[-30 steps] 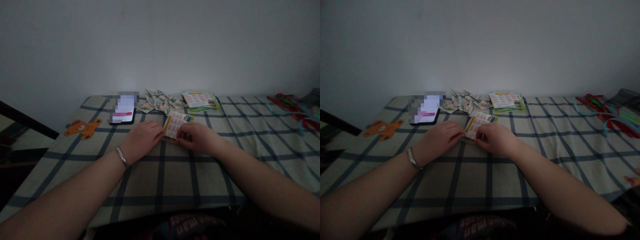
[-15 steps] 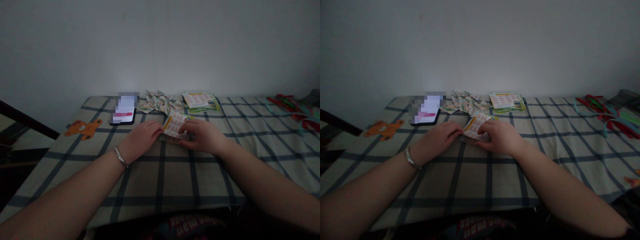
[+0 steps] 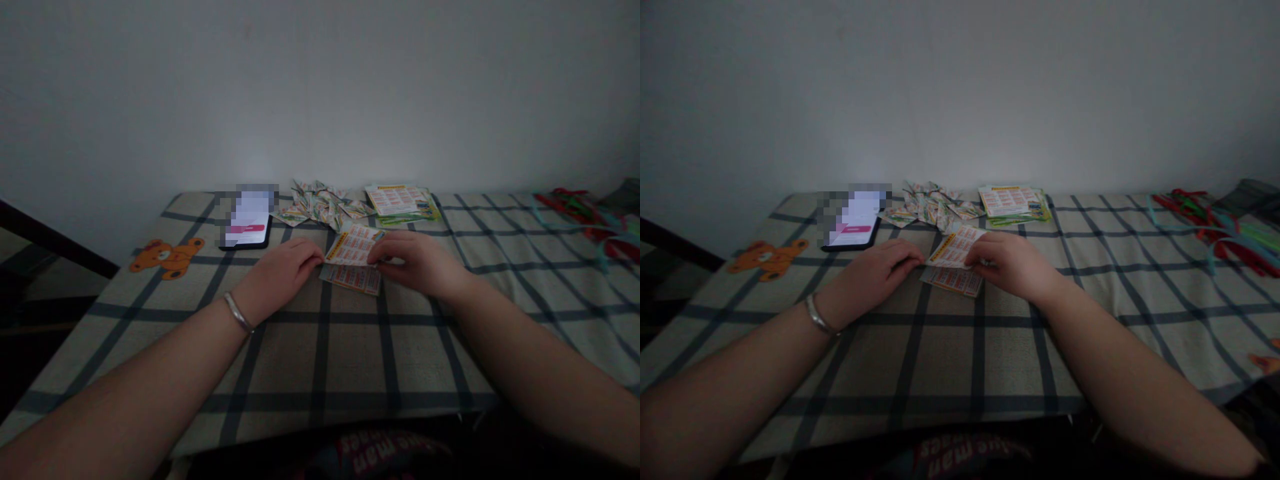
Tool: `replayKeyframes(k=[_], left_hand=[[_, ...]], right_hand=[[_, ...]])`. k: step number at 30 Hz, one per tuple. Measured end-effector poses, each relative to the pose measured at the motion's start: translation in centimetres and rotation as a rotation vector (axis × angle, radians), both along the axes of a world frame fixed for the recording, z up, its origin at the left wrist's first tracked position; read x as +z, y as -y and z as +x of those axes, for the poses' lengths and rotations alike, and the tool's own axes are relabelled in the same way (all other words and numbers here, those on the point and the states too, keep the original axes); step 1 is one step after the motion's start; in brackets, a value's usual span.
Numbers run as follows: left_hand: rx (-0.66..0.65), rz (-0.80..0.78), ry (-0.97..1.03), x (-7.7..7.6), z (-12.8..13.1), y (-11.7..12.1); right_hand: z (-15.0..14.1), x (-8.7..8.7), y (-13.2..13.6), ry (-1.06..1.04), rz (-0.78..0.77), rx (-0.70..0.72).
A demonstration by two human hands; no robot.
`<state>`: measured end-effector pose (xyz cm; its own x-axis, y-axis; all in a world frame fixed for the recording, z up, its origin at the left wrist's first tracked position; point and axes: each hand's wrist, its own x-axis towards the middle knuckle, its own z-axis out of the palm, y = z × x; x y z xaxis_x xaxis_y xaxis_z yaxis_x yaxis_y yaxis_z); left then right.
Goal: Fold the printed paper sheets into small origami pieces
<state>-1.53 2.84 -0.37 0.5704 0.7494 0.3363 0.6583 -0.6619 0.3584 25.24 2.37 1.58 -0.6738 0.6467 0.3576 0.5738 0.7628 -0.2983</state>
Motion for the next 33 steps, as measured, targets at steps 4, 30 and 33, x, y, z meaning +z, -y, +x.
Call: replayKeyframes(k=[4,30,33], left_hand=[[-0.007,-0.005,-0.013,0.1,0.0,0.0],[-0.095,0.056,-0.107,-0.6,0.0,0.3],[-0.116,0.064,-0.142,-0.7,0.0,0.3]], right_hand=[[0.1,0.1,0.1,0.024,-0.052,0.021],[2.7,-0.5,-1.9,-0.114,0.334,-0.517],[2.6,-1.4,-3.0,-0.12,0.304,-0.54]])
